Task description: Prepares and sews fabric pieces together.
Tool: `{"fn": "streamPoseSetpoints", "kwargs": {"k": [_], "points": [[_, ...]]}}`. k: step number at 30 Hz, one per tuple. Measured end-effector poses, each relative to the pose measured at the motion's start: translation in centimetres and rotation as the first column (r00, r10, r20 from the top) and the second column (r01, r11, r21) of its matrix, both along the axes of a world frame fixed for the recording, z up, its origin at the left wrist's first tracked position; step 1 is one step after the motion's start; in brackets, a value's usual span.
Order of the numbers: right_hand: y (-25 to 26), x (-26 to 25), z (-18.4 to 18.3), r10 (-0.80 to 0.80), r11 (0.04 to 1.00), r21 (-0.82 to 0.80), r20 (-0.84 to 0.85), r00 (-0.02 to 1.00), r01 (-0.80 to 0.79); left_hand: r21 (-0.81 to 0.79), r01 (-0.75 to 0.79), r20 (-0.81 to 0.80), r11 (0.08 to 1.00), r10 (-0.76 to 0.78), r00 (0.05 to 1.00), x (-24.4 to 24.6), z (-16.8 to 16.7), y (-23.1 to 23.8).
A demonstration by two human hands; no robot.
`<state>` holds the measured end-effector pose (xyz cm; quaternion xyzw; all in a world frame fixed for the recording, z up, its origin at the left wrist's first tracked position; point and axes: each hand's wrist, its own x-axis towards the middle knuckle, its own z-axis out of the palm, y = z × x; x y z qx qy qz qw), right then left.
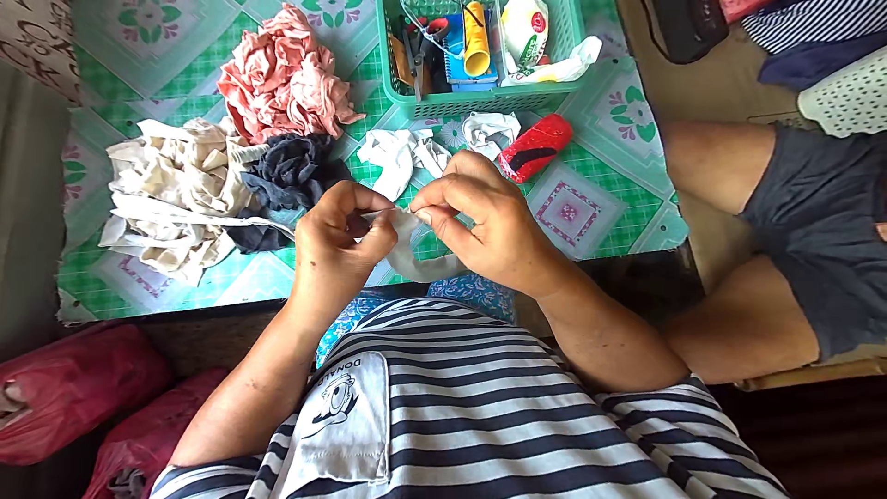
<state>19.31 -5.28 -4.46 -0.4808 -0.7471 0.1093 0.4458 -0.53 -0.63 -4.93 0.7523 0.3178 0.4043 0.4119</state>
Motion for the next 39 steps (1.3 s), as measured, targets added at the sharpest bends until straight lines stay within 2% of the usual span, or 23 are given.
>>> {"fn": "streamPoseSetpoints", "kwargs": {"k": [4,8,13,19,33,39], "points": [[0.3,0.6,0.1,0.079,0.996,-0.039,-0.099,0.992,-0.083,-0.237,0.148,0.150,0.960,-0.114,0.982,-0.6,-0.1,0.5],[0.5,0.9,0.2,0.176,0.979,-0.055,-0.240,0.955,-0.194,-0.449,0.318,0.326,0.835,-0.179,0.928,-0.9,0.1,0.8],[0.9,1.3,-0.2,0.285,0.939,-0.076,-0.378,0.881,-0.336,-0.546,0.500,0.494,0.673,-0.224,0.840,-1.0,-0.2,1.1],[1.0,1.5,-0.5,0.326,0.909,-0.082,-0.469,0.820,-0.409,-0.561,0.603,0.585,0.567,-0.243,0.773,-0.9,-0.3,1.2],[1.0,1.3,-0.9,0.315,0.907,-0.087,-0.508,0.802,-0.411,-0.564,0.611,0.598,0.555,-0.235,0.766,-0.8,-0.7,1.1],[0.8,1.1,-0.8,0.227,0.954,-0.084,-0.420,0.879,-0.286,-0.530,0.547,0.553,0.648,-0.225,0.802,-0.6,-0.6,1.0]]}}
